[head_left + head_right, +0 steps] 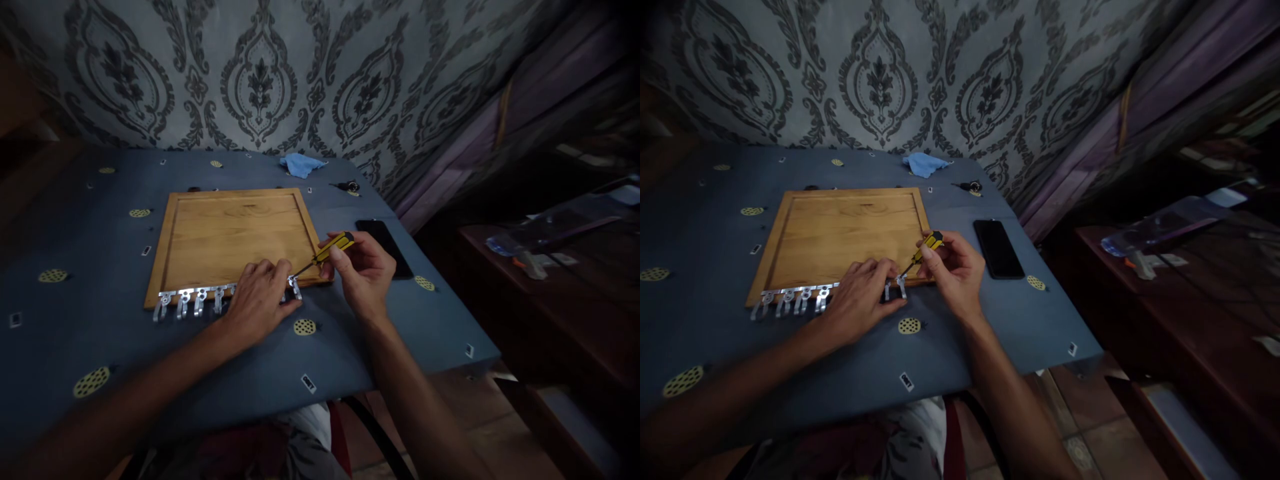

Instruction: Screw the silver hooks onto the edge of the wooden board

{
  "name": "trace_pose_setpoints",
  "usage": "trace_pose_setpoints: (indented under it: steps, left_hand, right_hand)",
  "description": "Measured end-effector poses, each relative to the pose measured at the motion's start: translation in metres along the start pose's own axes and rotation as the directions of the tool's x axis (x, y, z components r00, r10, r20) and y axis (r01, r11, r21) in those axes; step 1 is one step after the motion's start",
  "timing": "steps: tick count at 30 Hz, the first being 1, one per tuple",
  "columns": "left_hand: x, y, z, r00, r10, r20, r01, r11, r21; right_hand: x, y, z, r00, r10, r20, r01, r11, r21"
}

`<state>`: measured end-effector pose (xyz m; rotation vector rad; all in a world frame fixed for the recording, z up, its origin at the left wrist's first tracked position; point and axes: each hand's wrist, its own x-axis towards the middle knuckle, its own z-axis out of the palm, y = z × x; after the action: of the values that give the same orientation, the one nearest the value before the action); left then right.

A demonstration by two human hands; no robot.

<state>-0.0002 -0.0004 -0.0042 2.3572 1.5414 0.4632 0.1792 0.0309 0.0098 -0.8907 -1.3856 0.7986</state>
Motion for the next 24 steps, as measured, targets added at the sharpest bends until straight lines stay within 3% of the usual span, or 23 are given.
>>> trace_pose_setpoints:
  steps: [24]
  left_hand:
    - [0.0009,0.0019,-0.0035,0.999,-0.017,0.045,0.016,1.0,0.011]
  right_hand:
    - [0.0016,-0.0038,-0.001,0.994,0.055,0.09,-0.058,0.998,0.038]
